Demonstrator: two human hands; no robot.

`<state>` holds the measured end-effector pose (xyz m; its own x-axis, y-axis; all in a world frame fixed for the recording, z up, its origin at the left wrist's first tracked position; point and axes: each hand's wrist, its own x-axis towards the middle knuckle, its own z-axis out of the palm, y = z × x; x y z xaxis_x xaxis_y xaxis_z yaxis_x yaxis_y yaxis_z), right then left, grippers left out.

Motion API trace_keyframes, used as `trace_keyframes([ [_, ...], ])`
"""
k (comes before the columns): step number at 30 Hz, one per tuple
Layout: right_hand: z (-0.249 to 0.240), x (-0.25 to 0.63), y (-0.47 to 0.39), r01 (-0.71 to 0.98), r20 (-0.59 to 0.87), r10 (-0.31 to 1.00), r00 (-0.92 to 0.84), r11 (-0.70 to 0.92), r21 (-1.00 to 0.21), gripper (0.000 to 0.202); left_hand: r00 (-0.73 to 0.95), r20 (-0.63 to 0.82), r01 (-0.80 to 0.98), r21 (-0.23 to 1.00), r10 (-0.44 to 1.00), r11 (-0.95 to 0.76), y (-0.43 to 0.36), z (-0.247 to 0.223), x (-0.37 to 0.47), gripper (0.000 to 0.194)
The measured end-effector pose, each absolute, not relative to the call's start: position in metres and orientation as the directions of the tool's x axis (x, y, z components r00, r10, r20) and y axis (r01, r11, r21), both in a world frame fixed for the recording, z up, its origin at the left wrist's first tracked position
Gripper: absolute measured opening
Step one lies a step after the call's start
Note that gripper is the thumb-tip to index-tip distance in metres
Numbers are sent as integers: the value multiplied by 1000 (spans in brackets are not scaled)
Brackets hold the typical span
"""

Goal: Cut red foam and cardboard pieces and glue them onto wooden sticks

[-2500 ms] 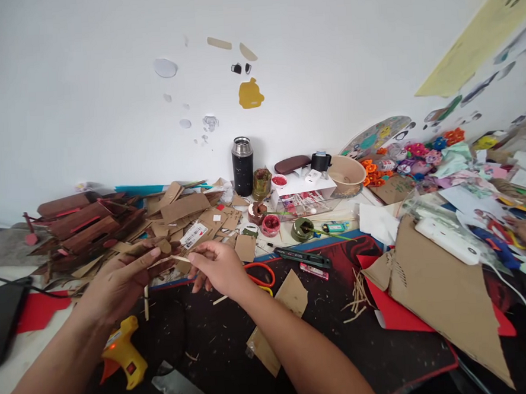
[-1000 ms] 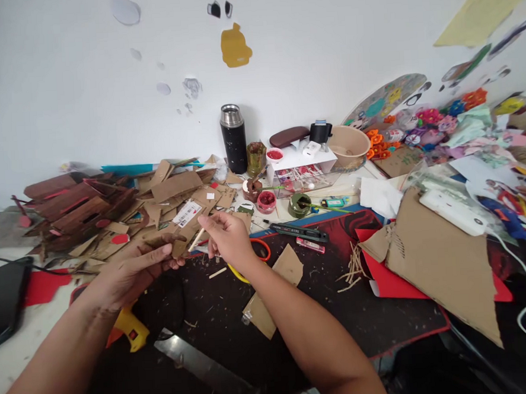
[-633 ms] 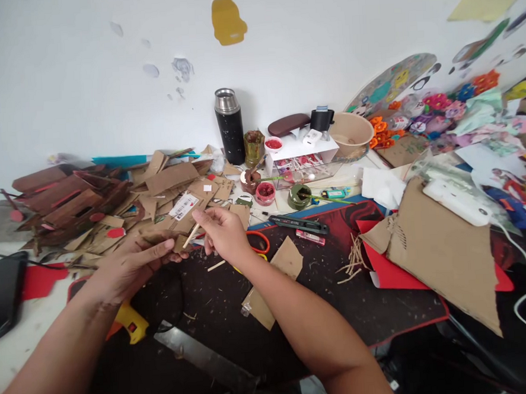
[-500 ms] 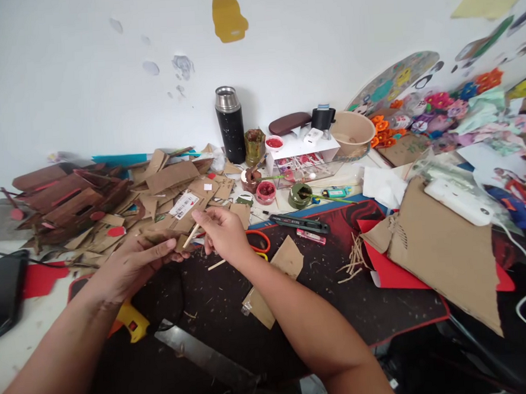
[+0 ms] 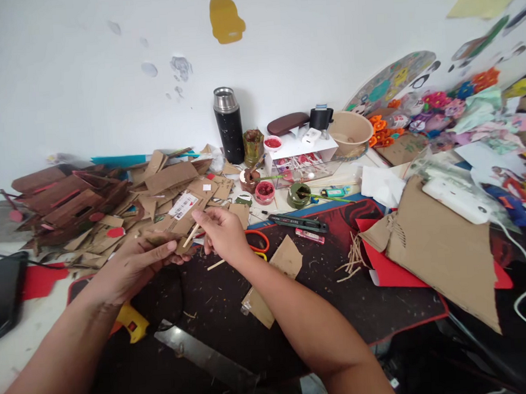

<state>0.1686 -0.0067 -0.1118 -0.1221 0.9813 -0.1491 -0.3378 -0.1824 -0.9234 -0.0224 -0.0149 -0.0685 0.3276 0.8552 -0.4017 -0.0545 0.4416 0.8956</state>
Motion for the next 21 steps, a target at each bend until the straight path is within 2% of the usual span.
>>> trace_keyframes([
  [21,-112,165,-8,-299,-162,984,-68,-175,-938,58,327,-422,-73,881,846,467,-17,-70,-18,43],
])
